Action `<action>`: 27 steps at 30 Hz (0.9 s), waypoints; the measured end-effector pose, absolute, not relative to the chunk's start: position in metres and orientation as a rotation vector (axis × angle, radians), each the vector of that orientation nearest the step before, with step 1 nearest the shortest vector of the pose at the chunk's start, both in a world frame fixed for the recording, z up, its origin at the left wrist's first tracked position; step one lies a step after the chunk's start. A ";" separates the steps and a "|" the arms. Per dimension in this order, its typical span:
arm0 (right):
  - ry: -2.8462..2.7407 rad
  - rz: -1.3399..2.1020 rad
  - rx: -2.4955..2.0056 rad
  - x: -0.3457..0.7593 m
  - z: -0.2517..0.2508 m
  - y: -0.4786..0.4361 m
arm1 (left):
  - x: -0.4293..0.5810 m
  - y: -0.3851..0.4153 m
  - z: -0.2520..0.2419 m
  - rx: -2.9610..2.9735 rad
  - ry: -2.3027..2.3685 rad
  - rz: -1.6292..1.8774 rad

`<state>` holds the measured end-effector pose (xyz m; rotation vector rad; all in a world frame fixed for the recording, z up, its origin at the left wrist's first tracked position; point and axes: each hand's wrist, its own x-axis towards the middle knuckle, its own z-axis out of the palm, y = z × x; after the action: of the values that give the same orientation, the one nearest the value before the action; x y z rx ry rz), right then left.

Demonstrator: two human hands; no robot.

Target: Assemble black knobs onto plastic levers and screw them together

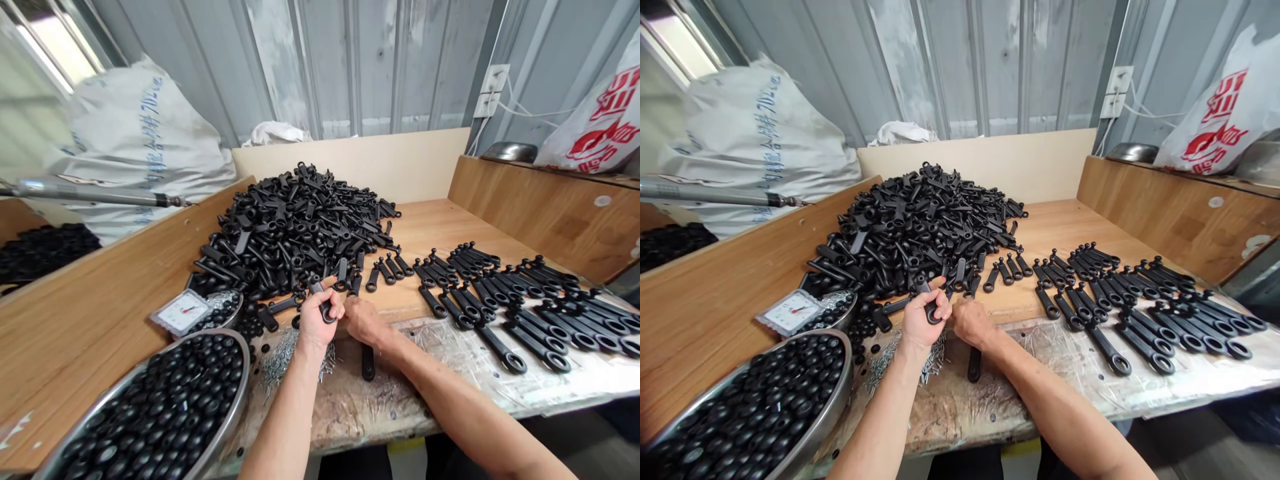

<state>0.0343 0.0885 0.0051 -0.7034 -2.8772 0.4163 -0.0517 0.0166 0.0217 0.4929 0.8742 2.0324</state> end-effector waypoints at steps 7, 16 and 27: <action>-1.963 1.250 -0.420 0.063 0.033 0.118 | -0.036 0.026 0.008 0.495 1.042 1.950; -1.784 1.430 -0.283 0.064 0.035 0.106 | -0.022 0.032 0.001 0.578 1.071 1.843; -1.932 1.128 -0.495 0.067 0.023 0.114 | -0.012 0.034 -0.001 0.514 1.024 1.849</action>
<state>0.0672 0.1143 0.0233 -0.4952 -1.9320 1.1275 -0.0115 0.0341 -0.0014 0.5138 1.0245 1.8487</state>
